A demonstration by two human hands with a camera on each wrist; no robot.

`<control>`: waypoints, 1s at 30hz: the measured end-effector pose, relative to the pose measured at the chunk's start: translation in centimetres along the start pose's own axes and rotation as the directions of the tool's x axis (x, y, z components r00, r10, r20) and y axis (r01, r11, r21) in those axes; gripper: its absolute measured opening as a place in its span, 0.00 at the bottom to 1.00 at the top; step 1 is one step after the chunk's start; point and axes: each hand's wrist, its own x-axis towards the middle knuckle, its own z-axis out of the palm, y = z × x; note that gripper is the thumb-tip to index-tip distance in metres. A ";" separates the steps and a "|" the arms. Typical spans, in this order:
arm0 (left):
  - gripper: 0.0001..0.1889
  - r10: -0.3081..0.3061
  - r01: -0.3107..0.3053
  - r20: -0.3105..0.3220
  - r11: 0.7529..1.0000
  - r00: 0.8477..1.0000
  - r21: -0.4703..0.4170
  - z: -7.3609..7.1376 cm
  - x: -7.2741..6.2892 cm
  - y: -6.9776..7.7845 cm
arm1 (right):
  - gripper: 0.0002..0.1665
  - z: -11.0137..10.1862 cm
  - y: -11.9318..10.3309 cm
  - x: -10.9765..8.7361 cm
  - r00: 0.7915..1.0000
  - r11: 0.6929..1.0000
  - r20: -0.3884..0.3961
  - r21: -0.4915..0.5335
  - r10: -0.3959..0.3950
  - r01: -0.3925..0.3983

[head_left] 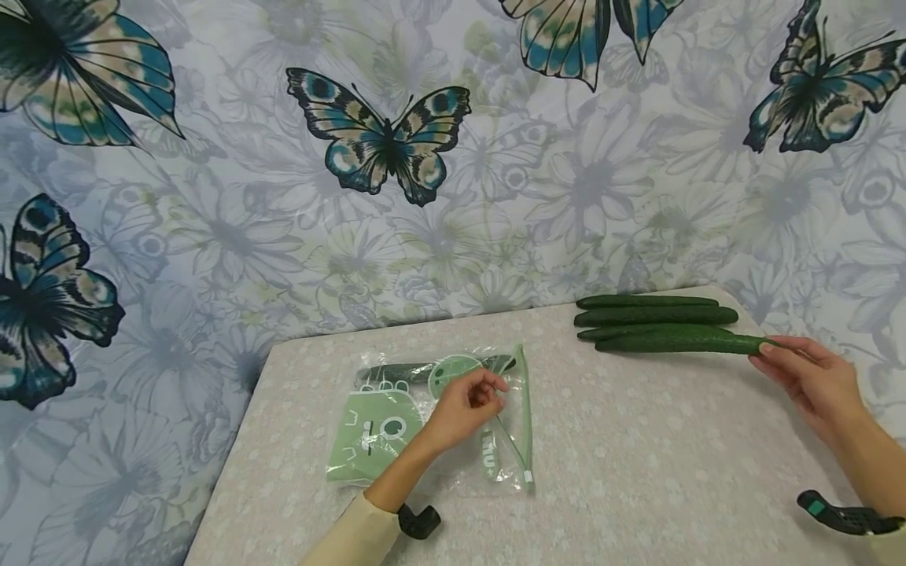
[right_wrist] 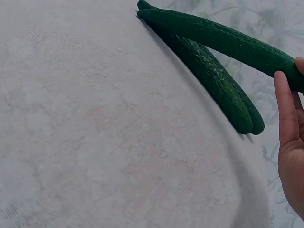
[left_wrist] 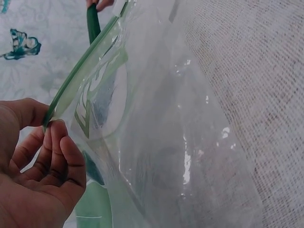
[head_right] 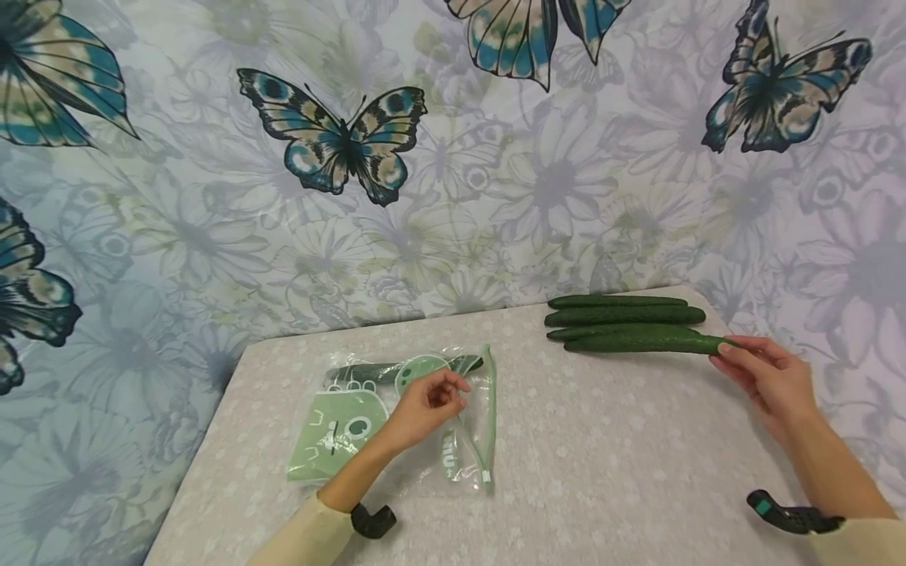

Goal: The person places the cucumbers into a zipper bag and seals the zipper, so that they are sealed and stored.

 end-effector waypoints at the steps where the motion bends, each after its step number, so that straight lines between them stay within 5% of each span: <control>1: 0.10 0.004 -0.004 0.001 1.000 1.000 -0.002 0.0 0.0 0.0 | 0.22 -0.1 0.2 -0.1 1.000 1.000 0.014 0.014 -0.001 0.001; 10: 0.10 -0.006 0.006 0.006 1.000 1.000 -0.005 0.1 0.3 0.0 | 0.27 0.5 1.8 -0.7 0.979 0.980 0.204 0.189 0.024 -0.063; 17: 0.09 -0.002 0.002 0.008 1.000 1.000 -0.002 0.3 0.4 0.2 | 0.27 2.5 3.2 -1.1 0.961 0.986 0.272 0.143 0.044 -0.086; 30: 0.10 0.001 -0.001 0.007 1.000 1.000 0.007 0.3 0.4 0.3 | 0.22 6.2 7.5 -0.6 0.957 0.991 0.265 0.017 0.122 -0.131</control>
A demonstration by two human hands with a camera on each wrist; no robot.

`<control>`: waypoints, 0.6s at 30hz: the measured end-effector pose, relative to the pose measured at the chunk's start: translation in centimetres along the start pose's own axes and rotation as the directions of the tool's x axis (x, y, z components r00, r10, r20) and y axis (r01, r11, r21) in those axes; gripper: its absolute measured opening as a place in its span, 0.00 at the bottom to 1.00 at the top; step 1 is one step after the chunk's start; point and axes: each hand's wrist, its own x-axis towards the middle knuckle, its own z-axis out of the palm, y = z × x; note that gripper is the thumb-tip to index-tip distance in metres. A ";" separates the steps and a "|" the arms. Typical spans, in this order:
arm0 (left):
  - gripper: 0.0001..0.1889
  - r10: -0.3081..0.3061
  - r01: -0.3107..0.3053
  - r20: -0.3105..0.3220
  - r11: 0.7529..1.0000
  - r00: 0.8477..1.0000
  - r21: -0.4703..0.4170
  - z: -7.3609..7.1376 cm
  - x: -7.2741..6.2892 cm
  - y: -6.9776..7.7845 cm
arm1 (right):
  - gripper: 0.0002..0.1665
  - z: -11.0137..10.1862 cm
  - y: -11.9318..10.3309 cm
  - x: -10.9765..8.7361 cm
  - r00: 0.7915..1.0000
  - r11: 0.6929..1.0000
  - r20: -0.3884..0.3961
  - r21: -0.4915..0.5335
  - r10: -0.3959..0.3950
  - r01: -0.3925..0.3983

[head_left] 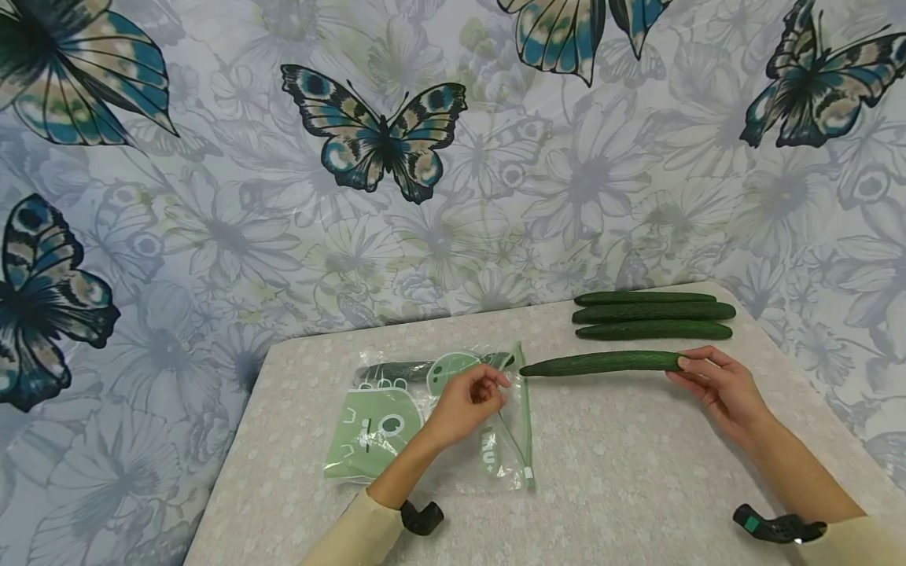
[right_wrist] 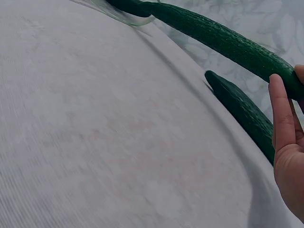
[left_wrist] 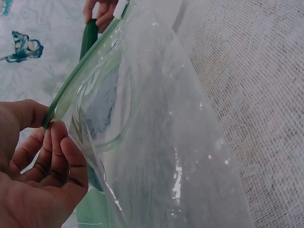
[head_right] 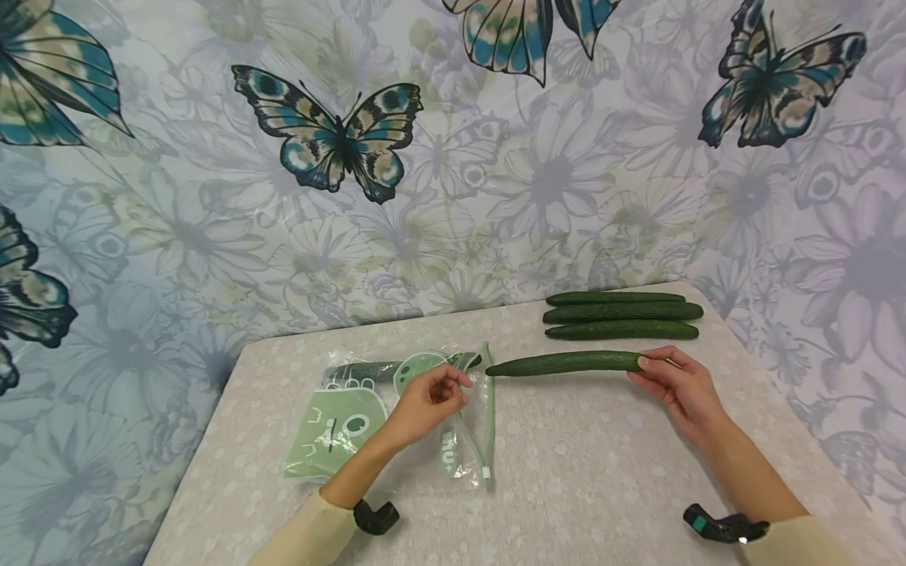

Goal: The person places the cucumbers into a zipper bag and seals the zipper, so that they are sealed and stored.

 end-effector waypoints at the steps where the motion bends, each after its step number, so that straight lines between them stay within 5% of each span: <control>1: 0.10 0.001 -0.001 0.001 1.000 1.000 0.001 0.0 0.0 0.0 | 0.21 0.2 0.3 0.2 1.000 1.000 0.001 0.001 0.008 -0.008; 18: 0.10 -0.009 0.009 0.016 1.000 1.000 -0.020 -0.1 0.0 -0.3 | 0.13 4.5 5.7 2.7 0.987 0.974 -0.099 -0.179 0.126 -0.143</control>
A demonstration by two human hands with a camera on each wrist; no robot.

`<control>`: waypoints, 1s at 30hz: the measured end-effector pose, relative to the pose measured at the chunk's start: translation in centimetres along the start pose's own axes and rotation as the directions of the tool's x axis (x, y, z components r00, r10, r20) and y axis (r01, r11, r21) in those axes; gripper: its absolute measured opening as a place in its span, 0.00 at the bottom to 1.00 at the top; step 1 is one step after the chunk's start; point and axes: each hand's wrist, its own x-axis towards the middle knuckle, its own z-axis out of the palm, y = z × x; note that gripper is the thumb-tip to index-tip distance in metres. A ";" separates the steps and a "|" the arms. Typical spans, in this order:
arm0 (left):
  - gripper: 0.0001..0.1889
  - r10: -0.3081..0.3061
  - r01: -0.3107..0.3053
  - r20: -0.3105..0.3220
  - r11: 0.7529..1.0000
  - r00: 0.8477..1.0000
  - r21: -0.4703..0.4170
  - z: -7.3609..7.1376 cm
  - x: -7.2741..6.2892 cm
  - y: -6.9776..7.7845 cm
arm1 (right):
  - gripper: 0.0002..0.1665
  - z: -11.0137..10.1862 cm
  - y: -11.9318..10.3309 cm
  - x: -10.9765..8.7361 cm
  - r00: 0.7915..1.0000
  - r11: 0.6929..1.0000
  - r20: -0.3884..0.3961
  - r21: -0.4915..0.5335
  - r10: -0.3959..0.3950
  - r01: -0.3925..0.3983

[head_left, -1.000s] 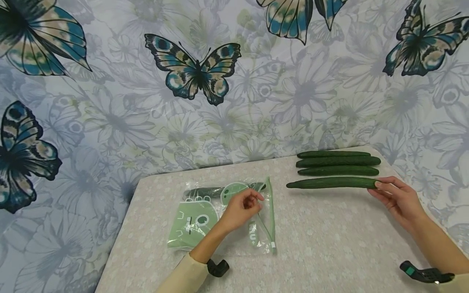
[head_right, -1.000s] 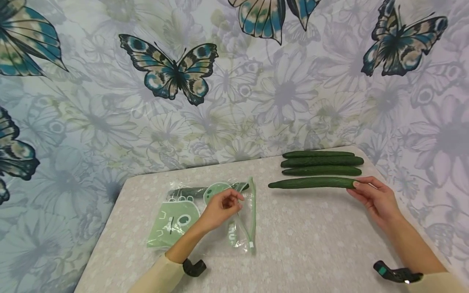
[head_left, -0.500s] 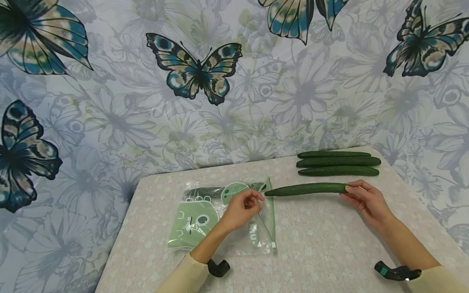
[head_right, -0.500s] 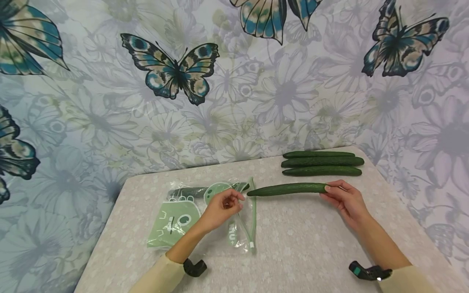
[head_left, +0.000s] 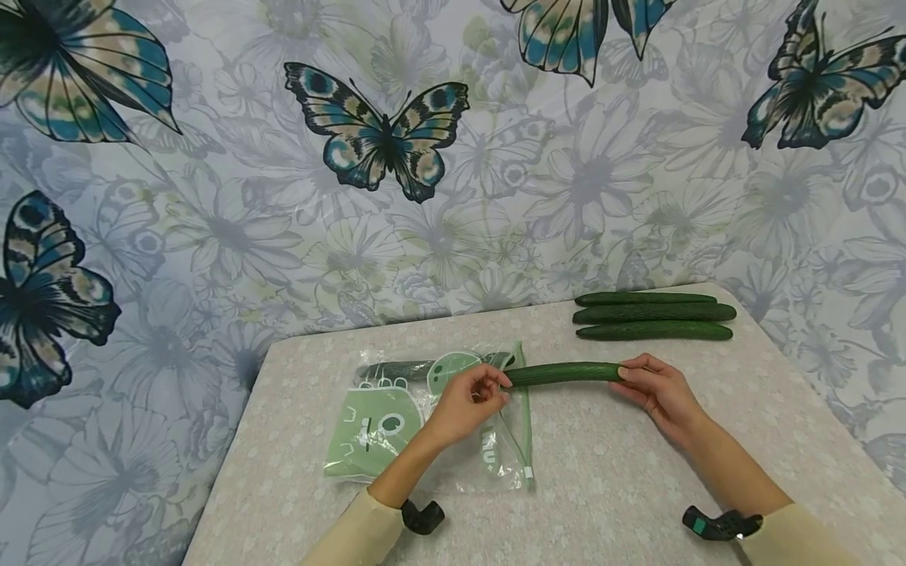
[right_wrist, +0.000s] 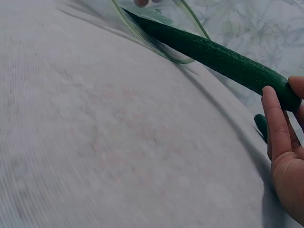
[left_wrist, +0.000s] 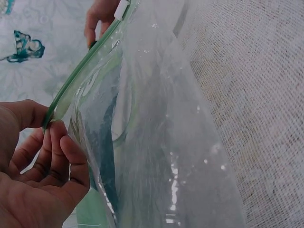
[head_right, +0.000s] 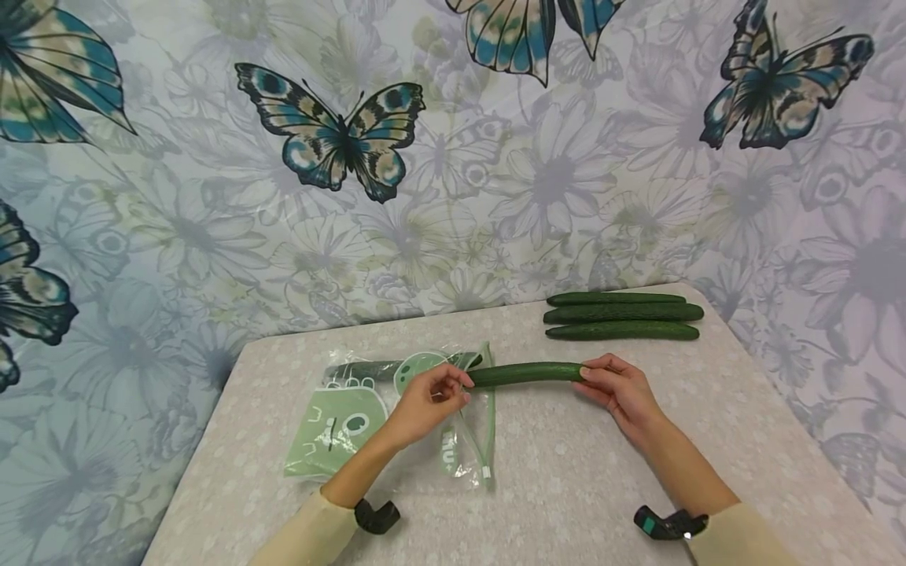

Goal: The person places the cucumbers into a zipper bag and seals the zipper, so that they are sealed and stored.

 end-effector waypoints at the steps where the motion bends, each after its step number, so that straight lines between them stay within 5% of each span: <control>1: 0.10 0.000 0.000 0.002 1.000 1.000 -0.003 0.0 0.0 0.0 | 0.13 0.3 0.2 0.2 1.000 1.000 -0.003 -0.007 0.008 -0.008; 12: 0.11 -0.002 0.002 0.011 1.000 1.000 -0.026 -0.1 0.1 0.2 | 0.11 3.2 1.6 1.6 0.997 0.996 -0.050 -0.061 0.059 -0.062; 30: 0.11 0.012 -0.012 -0.001 0.997 1.000 -0.075 -0.4 0.2 0.4 | 0.09 7.1 3.4 3.8 0.990 0.986 0.008 -0.095 0.138 -0.137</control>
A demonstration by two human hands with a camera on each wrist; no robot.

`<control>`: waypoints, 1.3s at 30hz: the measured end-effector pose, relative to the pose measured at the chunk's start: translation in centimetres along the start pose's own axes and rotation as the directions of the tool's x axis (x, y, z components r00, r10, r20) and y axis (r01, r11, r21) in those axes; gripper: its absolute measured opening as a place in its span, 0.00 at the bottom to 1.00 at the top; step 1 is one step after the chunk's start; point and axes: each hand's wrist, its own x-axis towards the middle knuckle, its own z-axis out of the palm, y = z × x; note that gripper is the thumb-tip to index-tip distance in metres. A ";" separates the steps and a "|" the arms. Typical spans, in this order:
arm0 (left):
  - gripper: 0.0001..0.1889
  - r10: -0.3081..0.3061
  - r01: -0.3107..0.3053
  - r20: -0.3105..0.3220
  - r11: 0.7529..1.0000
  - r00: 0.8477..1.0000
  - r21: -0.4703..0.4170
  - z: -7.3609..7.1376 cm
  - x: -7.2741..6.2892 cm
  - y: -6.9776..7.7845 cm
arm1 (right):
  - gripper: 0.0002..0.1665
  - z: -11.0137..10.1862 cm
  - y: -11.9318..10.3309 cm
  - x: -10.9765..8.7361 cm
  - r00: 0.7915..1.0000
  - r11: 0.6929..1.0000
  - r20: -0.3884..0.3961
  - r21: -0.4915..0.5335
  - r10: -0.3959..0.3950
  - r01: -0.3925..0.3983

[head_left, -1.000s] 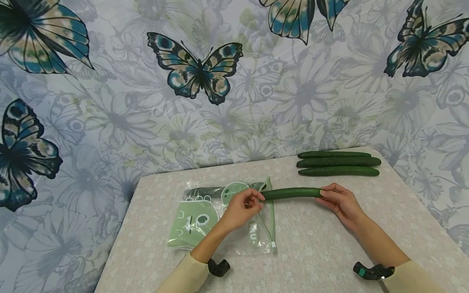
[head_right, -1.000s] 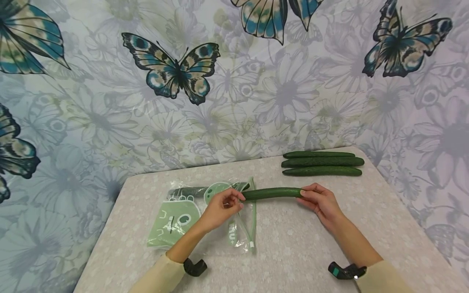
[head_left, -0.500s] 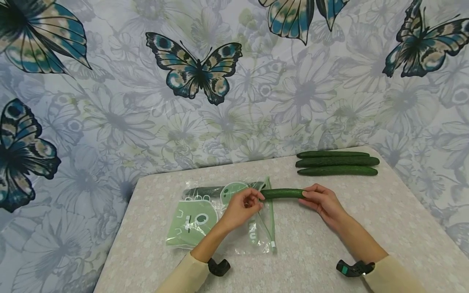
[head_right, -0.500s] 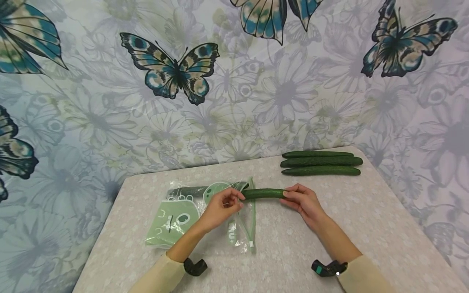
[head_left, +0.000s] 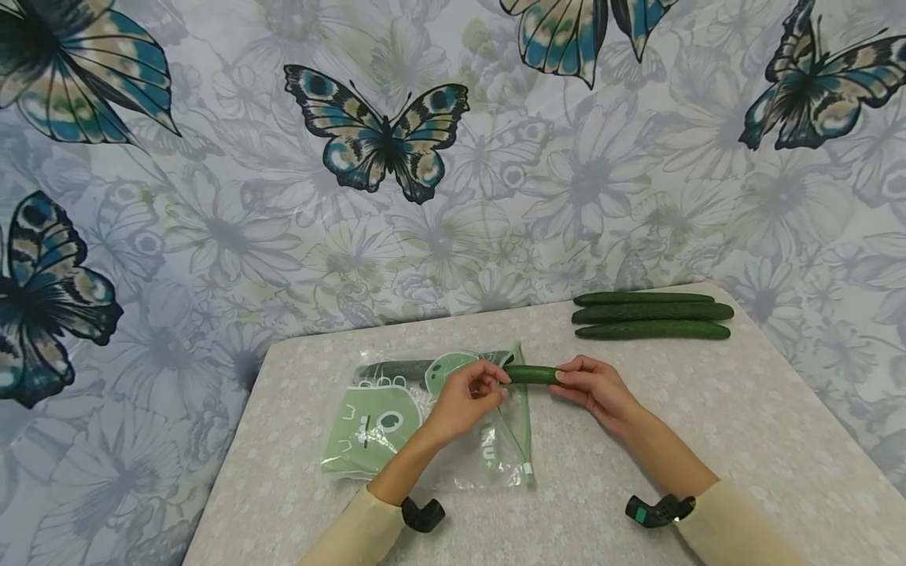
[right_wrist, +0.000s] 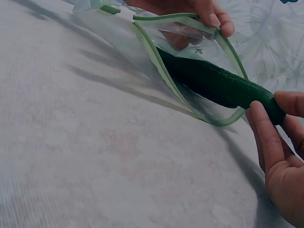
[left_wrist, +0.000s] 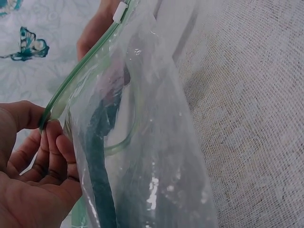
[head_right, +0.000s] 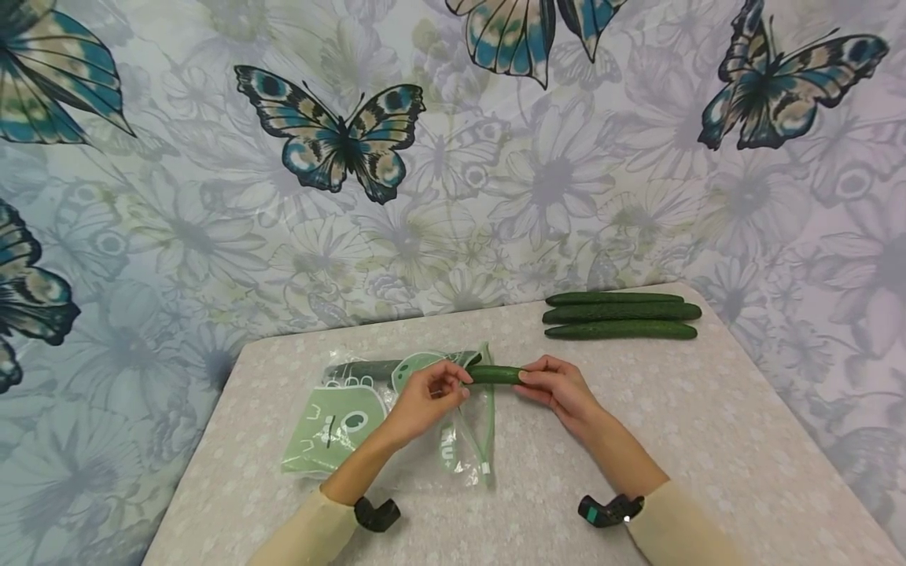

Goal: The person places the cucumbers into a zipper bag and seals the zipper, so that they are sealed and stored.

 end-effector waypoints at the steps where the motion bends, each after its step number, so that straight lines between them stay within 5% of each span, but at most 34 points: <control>1: 0.11 0.001 -0.001 0.000 1.000 1.000 -0.004 0.0 0.0 0.0 | 0.09 0.2 0.1 0.2 1.000 1.000 -0.002 -0.004 0.006 -0.006; 18: 0.10 -0.006 0.006 -0.014 1.000 1.000 -0.023 -0.1 -0.2 0.3 | 0.10 4.1 1.3 2.7 0.999 1.000 0.052 0.011 0.009 -0.010; 24: 0.10 -0.022 0.021 -0.024 0.999 0.999 -0.039 -0.3 -0.4 0.4 | 0.09 5.4 2.1 3.2 0.998 0.985 0.015 -0.157 -0.068 0.069; 27: 0.11 -0.027 0.025 -0.031 0.999 0.999 -0.047 -0.2 -0.4 0.3 | 0.15 5.8 2.5 3.1 0.987 0.917 0.002 -0.369 -0.161 0.151; 31: 0.10 -0.029 0.028 -0.035 0.998 0.999 -0.053 -0.2 -0.3 0.2 | 0.15 6.0 2.9 2.8 0.957 0.730 -0.015 -0.650 -0.289 0.211; 34: 0.11 -0.028 0.026 -0.031 0.998 0.999 -0.051 -0.1 -0.3 0.2 | 0.15 6.1 3.0 2.6 0.939 0.632 -0.024 -0.746 -0.342 0.211; 39: 0.12 -0.037 0.036 -0.026 0.998 0.999 -0.048 0.0 -0.3 0.1 | 0.20 6.1 2.9 2.5 0.937 0.630 -0.008 -0.742 -0.349 0.229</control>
